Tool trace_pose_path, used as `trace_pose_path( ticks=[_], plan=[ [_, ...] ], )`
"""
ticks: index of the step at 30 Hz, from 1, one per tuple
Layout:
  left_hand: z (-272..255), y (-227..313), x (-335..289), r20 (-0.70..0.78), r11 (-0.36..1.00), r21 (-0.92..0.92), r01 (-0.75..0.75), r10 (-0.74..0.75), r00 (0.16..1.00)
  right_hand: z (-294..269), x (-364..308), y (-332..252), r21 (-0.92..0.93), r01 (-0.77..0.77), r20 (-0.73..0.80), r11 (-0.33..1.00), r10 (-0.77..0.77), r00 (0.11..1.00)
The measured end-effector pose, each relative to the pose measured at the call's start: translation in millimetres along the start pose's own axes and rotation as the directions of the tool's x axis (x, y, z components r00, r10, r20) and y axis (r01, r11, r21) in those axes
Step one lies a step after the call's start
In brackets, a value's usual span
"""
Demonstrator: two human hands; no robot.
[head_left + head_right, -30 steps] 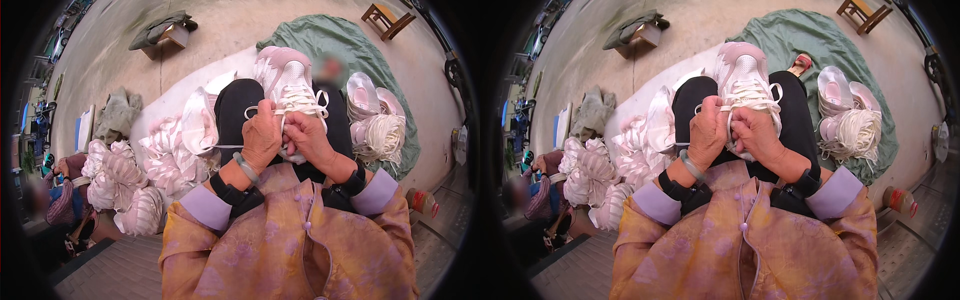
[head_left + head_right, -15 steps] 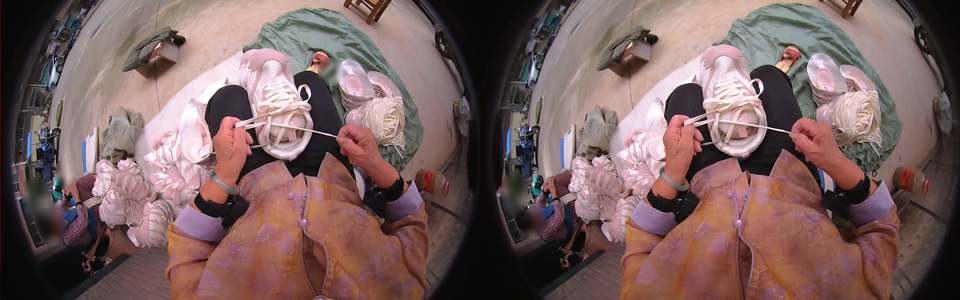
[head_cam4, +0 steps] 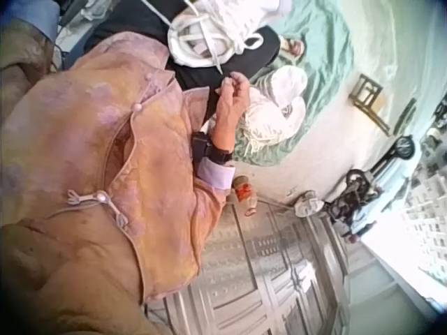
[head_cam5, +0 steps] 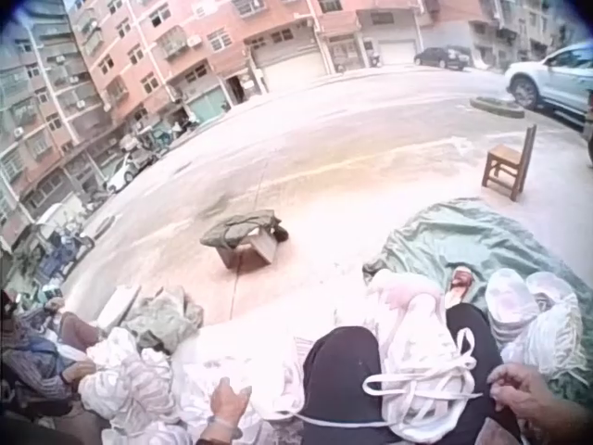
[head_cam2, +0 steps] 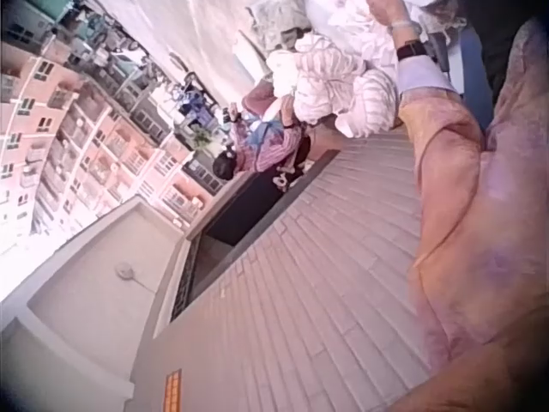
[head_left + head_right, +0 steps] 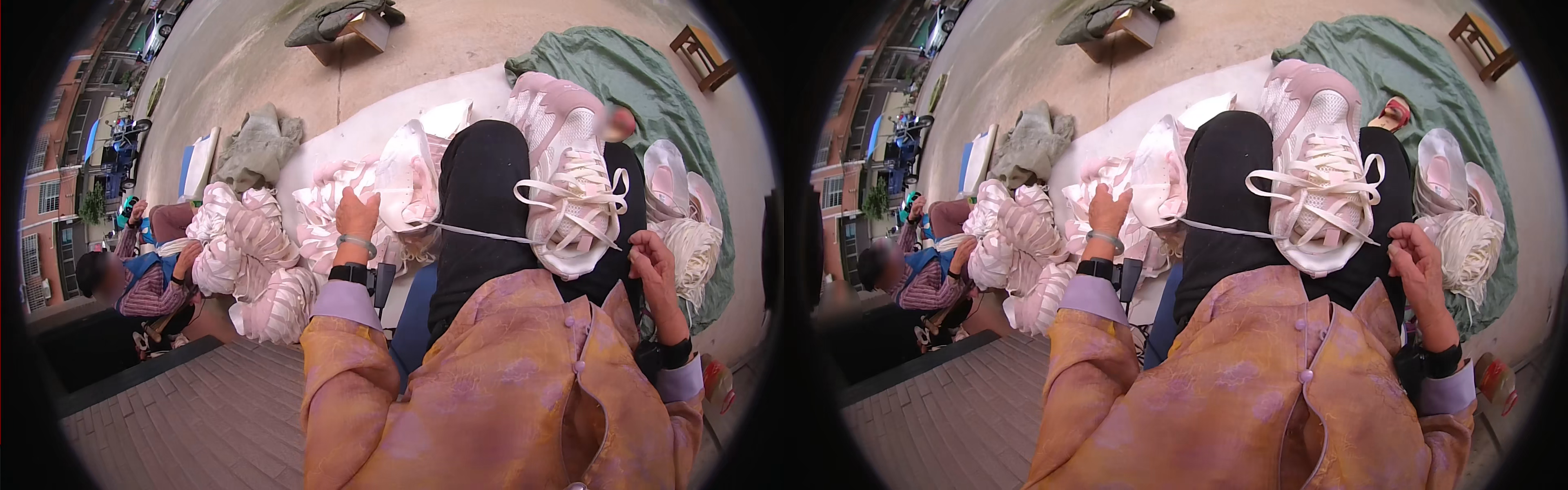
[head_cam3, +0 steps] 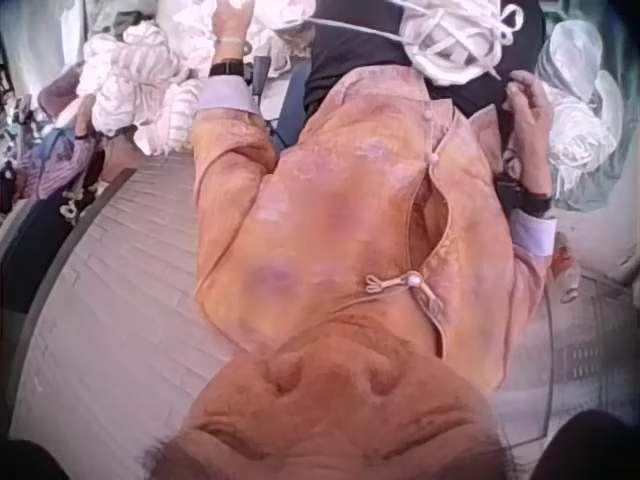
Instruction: The recorder is lacing a pink shoe while sitting on the floor with other shoe components nearby.
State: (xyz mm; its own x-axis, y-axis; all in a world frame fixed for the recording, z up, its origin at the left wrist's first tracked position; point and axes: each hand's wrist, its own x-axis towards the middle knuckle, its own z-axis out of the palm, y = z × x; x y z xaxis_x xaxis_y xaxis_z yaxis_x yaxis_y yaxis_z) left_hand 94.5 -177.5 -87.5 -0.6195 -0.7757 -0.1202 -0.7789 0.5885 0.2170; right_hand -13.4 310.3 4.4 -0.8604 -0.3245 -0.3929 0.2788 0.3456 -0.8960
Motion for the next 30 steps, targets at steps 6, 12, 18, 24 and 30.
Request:
trace_pose_path(
  ticks=[6, 12, 18, 24, 30],
  plan=[
    [45, -9, -7, 0.684, 0.535, -0.549, 0.642, -0.155, 0.713, -1, 5, -5, -0.099, -0.004, 0.059, 0.995, 0.01, 0.998],
    [17, 2, 17, 0.461, 0.361, -0.789, 0.498, -0.189, 0.867, 30, 17, -15, -0.266, 0.26, 0.08, 0.928, -0.248, 0.965],
    [-90, 64, 17, 0.046, 0.281, -0.958, 0.055, -0.038, 0.998, 37, 36, -23, -0.557, 0.329, 0.072, 0.762, -0.35, 0.934],
    [-124, 112, 0, -0.228, 0.304, -0.922, -0.241, 0.081, 0.97, 53, 69, -47, -0.295, 0.311, -0.002, 0.903, -0.326, 0.945],
    [-77, 99, -26, 0.029, 0.566, -0.824, -0.022, 0.08, 0.996, 32, 85, -5, -0.106, 0.353, 0.088, 0.929, -0.345, 0.934]
  ],
)
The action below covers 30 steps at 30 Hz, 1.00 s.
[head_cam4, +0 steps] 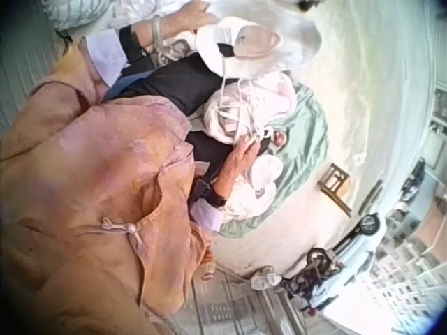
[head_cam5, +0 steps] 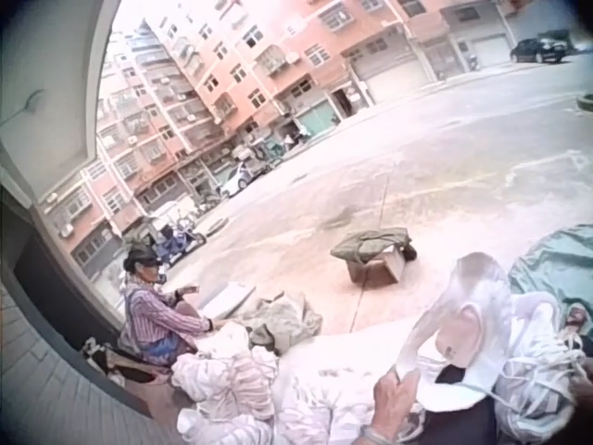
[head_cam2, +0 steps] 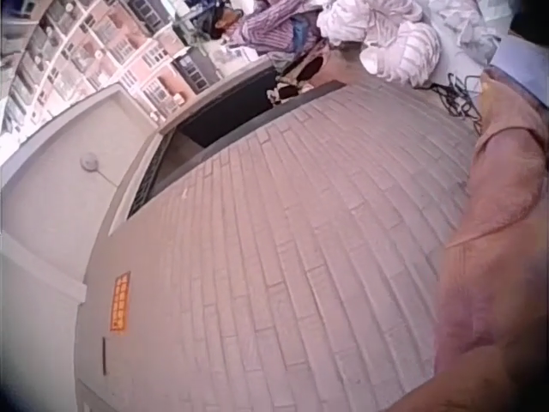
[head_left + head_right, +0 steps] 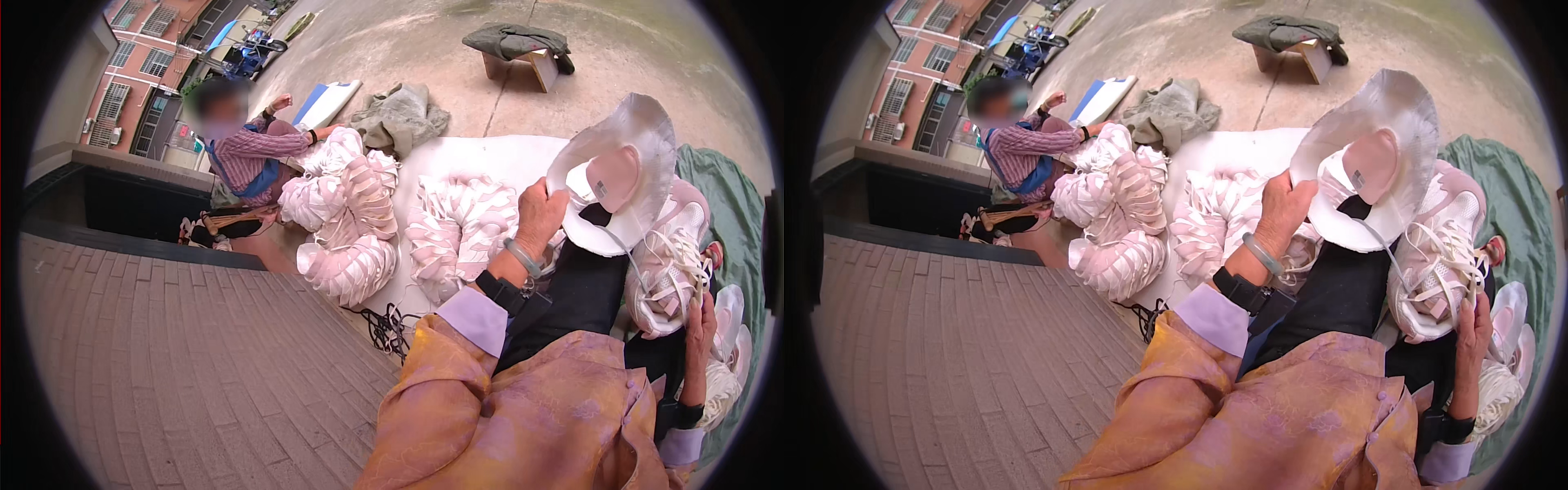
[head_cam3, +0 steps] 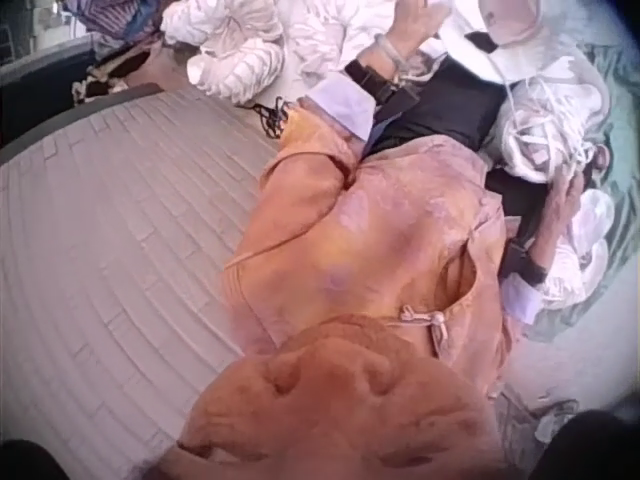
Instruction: The recorder is lacing a pink shoe while sitting on the floor with other shoe components nearby.
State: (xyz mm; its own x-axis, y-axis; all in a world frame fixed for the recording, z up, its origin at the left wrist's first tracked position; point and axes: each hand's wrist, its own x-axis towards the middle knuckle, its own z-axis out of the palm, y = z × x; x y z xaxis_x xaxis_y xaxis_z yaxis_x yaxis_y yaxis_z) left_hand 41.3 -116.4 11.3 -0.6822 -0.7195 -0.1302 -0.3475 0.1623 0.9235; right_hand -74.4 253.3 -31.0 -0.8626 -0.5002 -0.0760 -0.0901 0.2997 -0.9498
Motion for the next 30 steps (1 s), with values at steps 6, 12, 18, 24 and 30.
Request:
trace_pose_path(
  ticks=[6, 12, 18, 24, 30],
  plan=[
    [-3, -8, -14, 0.367, 0.869, -0.467, 0.162, 0.024, 0.93, 1, 3, 4, 0.077, 0.024, 0.067, 0.997, -0.029, 0.997],
    [10, 14, -28, 0.477, 0.876, -0.462, 0.136, 0.116, 0.871, 8, -6, -13, 0.037, -0.006, -0.023, 0.999, 0.007, 1.0],
    [11, 38, -62, 0.247, 0.828, -0.535, -0.169, 0.345, 0.906, 20, 1, -29, -0.089, 0.008, -0.051, 0.996, -0.012, 0.999],
    [33, 65, -120, 0.578, 0.552, 0.037, -0.833, 0.669, 0.468, 1, -18, -39, 0.149, -0.072, -0.025, 0.986, 0.076, 0.997],
    [103, 91, -132, 0.728, 0.212, -0.125, -0.969, 0.683, 0.055, 1, -21, -33, 0.241, 0.09, -0.347, 0.966, -0.001, 0.938]
  ],
)
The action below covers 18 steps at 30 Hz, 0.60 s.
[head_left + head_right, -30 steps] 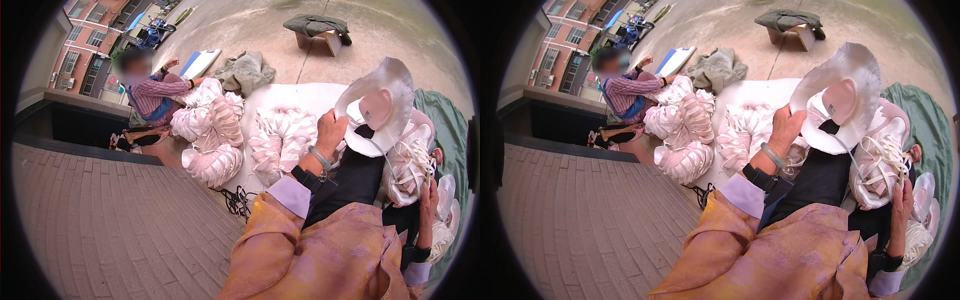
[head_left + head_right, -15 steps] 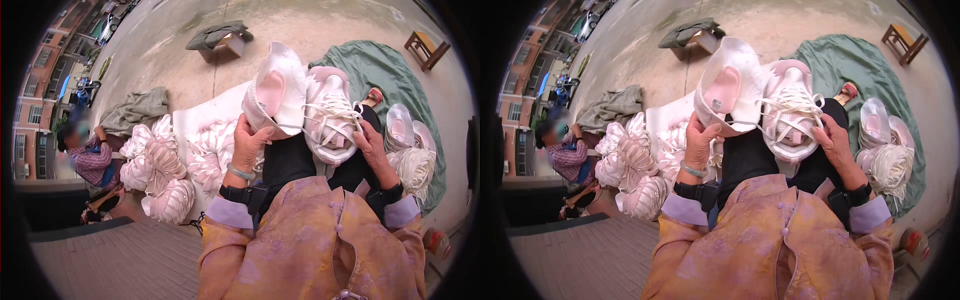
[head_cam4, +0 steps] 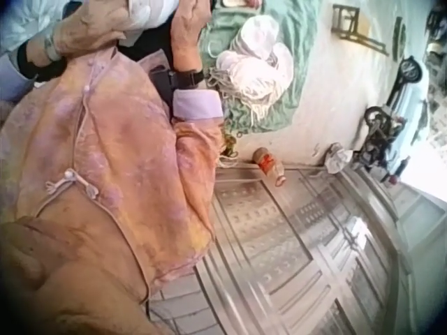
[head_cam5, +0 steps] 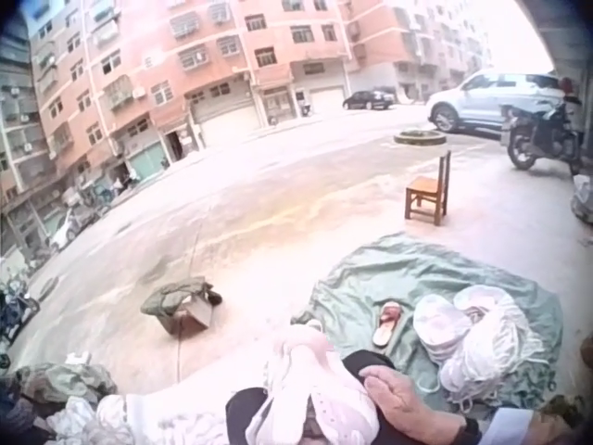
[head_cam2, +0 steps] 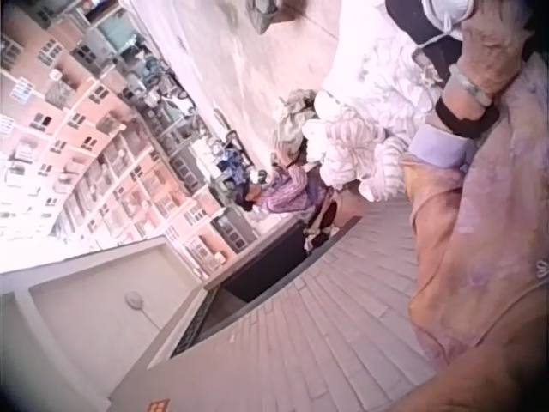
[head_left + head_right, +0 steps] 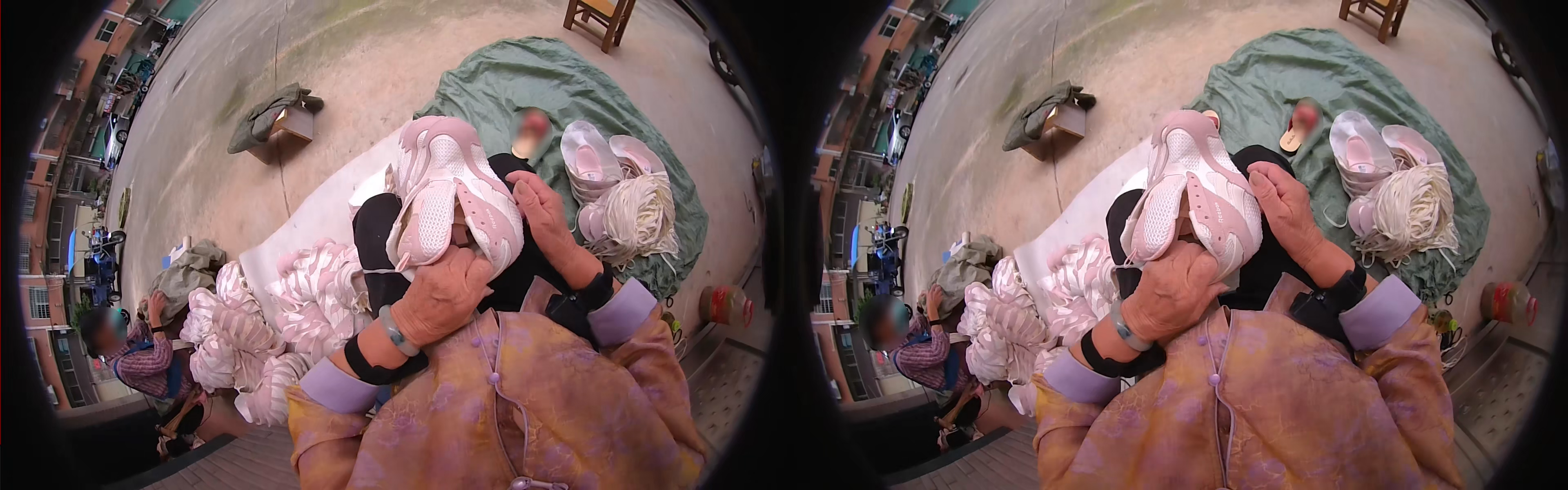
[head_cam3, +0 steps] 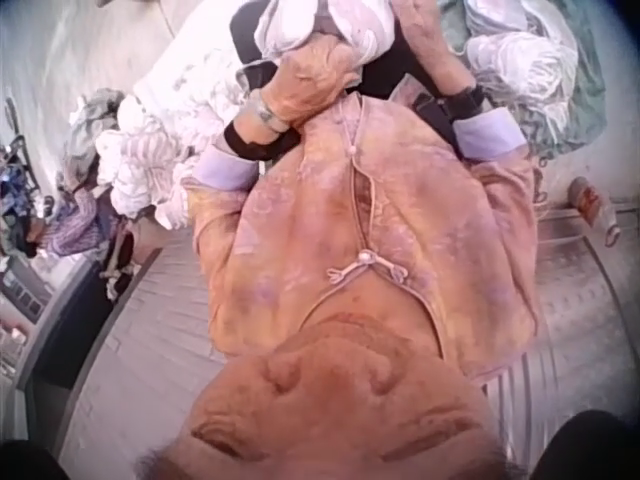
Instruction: The recorder is lacing a pink shoe while sitting on the floor with other shoe components nearby.
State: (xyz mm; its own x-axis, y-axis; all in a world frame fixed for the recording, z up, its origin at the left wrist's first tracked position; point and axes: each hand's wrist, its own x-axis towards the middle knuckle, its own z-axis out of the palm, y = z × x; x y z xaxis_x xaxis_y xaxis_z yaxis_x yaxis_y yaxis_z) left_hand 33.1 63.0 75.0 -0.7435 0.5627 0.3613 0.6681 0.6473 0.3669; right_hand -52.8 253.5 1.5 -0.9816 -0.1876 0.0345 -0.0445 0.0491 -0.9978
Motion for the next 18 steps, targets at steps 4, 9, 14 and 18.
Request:
trace_pose_path(
  ticks=[4, 9, 14, 18],
  plan=[
    [24, -6, 15, 0.076, 0.989, 0.133, 0.067, -0.077, 0.994, 6, -7, -55, -0.245, 0.406, 0.12, 0.881, -0.388, 0.914],
    [24, -3, 10, 0.17, 0.969, 0.244, 0.027, -0.07, 0.983, 19, -8, -40, -0.414, 0.51, 0.214, 0.754, -0.464, 0.86],
    [-15, -17, -10, -0.388, 0.984, 0.177, -0.036, 0.103, 0.916, 16, 0, -28, -0.465, 0.54, 0.162, 0.702, -0.532, 0.831],
    [-11, -51, -40, -0.111, 0.629, -0.318, 0.709, -0.768, 0.631, 23, -1, -27, -0.457, 0.531, 0.136, 0.714, -0.534, 0.835]
  ],
)
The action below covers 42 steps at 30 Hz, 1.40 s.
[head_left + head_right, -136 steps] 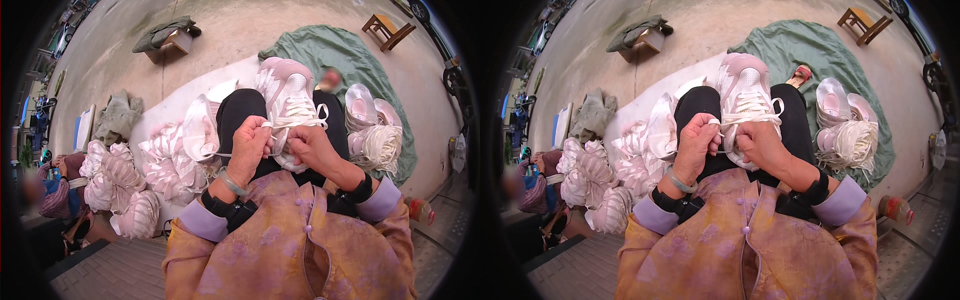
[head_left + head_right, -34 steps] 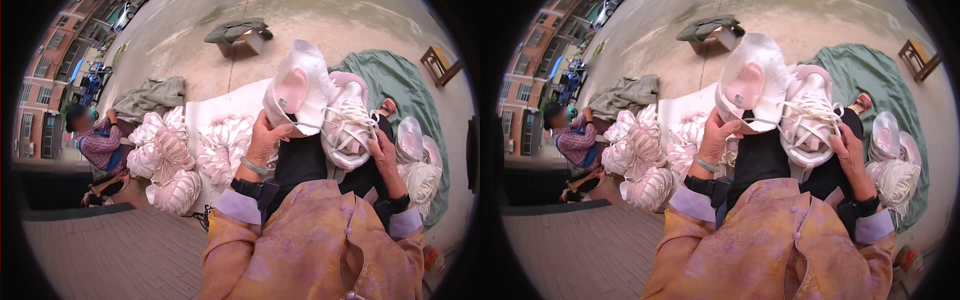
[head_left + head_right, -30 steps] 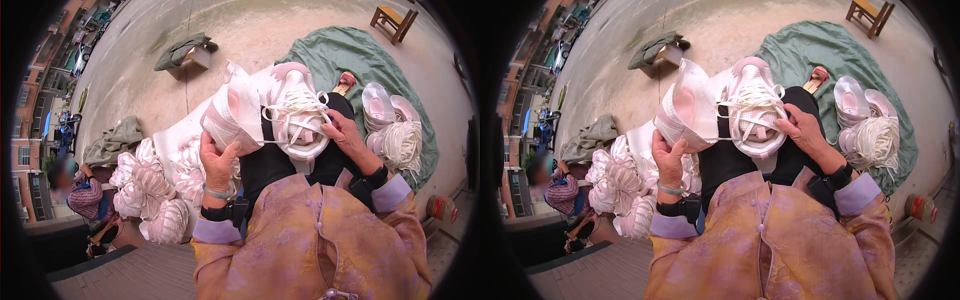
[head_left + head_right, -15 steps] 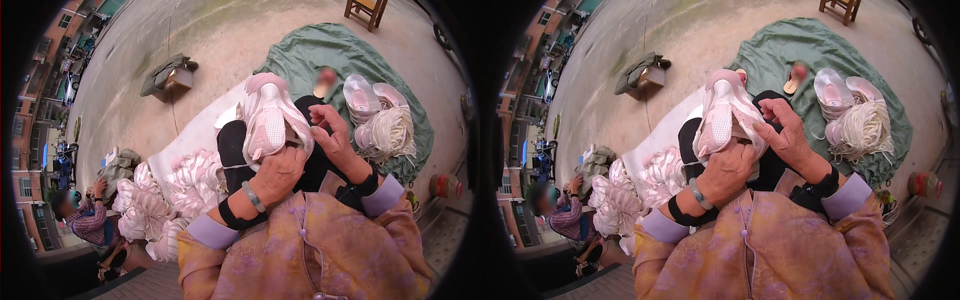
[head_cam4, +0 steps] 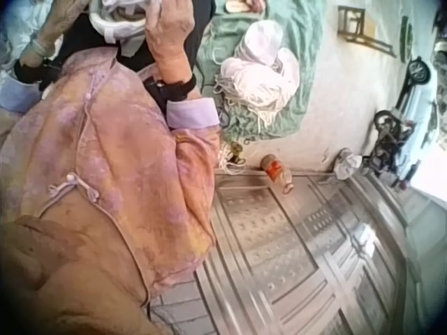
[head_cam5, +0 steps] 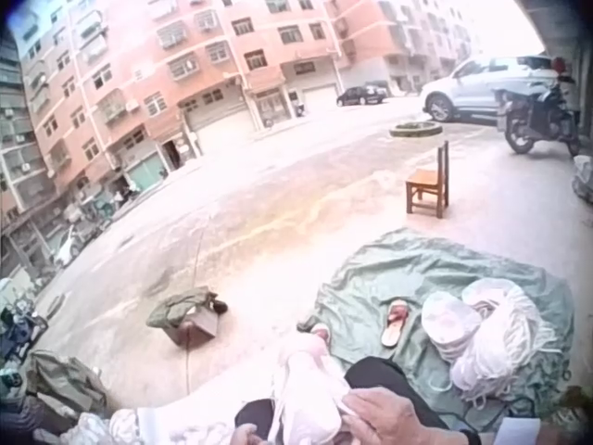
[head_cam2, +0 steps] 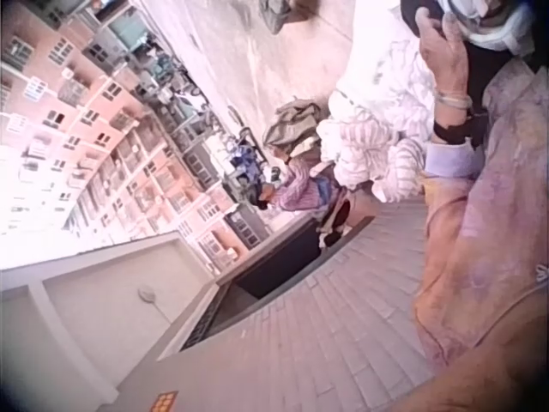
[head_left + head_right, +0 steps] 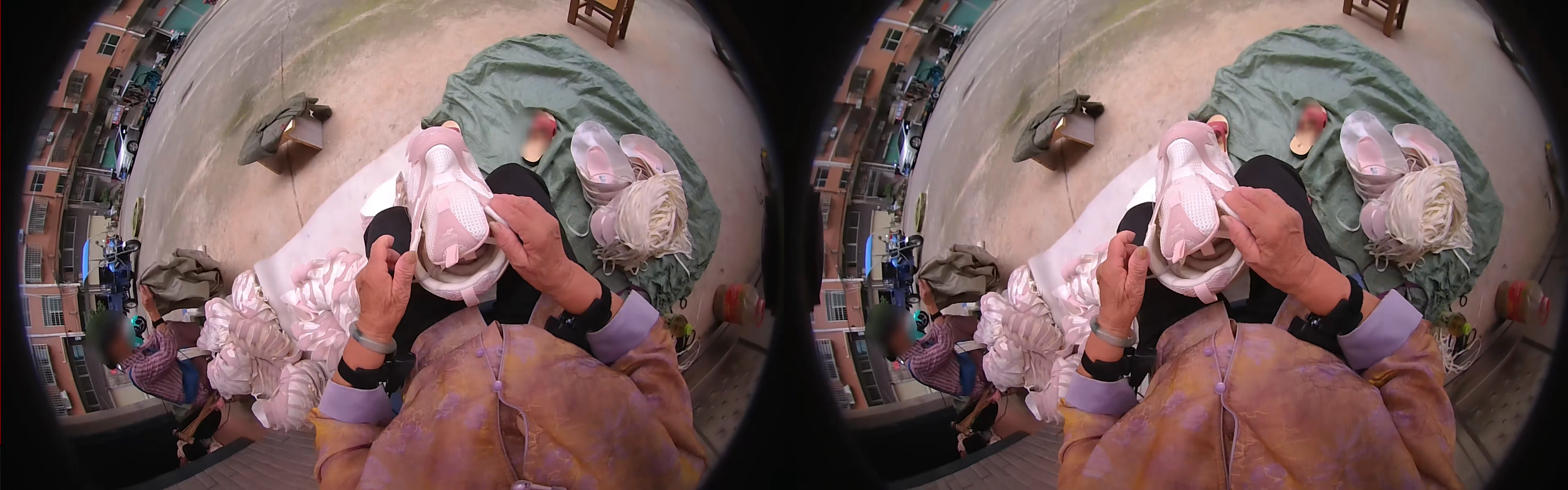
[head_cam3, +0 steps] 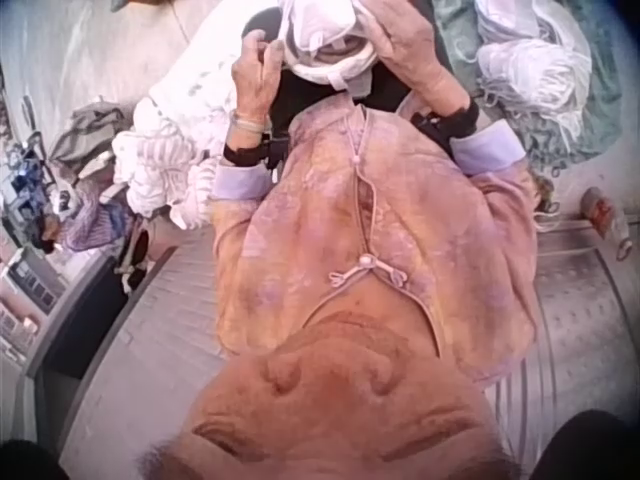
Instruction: The recorder is lacing a pink shoe while sitting on the floor with other shoe components nearby.
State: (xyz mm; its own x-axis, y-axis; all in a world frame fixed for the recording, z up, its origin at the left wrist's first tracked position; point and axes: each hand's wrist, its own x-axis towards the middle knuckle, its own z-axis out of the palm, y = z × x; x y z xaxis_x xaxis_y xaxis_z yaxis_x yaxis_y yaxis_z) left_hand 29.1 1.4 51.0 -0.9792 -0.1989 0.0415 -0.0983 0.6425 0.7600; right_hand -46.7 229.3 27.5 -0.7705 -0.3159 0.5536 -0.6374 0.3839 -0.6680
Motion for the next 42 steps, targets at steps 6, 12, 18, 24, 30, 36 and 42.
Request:
trace_pose_path(
  ticks=[6, 12, 18, 24, 30, 36, 42],
  plan=[
    [15, 10, -16, 0.092, 0.98, -0.197, -0.01, 0.028, 0.995, -1, 0, 6, -0.019, 0.036, -0.05, 0.999, -0.036, 0.998],
    [17, 24, -6, 0.163, 0.996, -0.093, -0.001, 0.017, 0.986, 4, -2, 15, 0.077, -0.078, 0.05, 0.994, 0.075, 0.996],
    [25, 12, -19, 0.124, 0.998, -0.07, -0.007, 0.016, 0.992, 5, -18, 11, 0.08, -0.076, 0.108, 0.994, 0.067, 0.992],
    [20, 12, -25, 0.165, 0.998, -0.068, 0.014, -0.002, 0.986, 5, -25, 15, 0.124, -0.039, 0.134, 0.991, 0.022, 0.991],
    [10, 53, -6, 0.171, 0.943, 0.172, -0.287, 0.258, 0.951, -1, -27, 23, 0.181, -0.067, 0.105, 0.981, 0.049, 0.993],
    [37, 75, 25, 0.31, 0.726, 0.377, -0.575, 0.486, 0.817, -5, -31, 21, 0.209, -0.061, 0.062, 0.976, 0.05, 0.997],
    [43, 72, 16, 0.483, 0.665, 0.379, -0.643, 0.45, 0.751, -10, -33, 28, 0.235, -0.105, 0.056, 0.966, 0.095, 0.994]
  ],
)
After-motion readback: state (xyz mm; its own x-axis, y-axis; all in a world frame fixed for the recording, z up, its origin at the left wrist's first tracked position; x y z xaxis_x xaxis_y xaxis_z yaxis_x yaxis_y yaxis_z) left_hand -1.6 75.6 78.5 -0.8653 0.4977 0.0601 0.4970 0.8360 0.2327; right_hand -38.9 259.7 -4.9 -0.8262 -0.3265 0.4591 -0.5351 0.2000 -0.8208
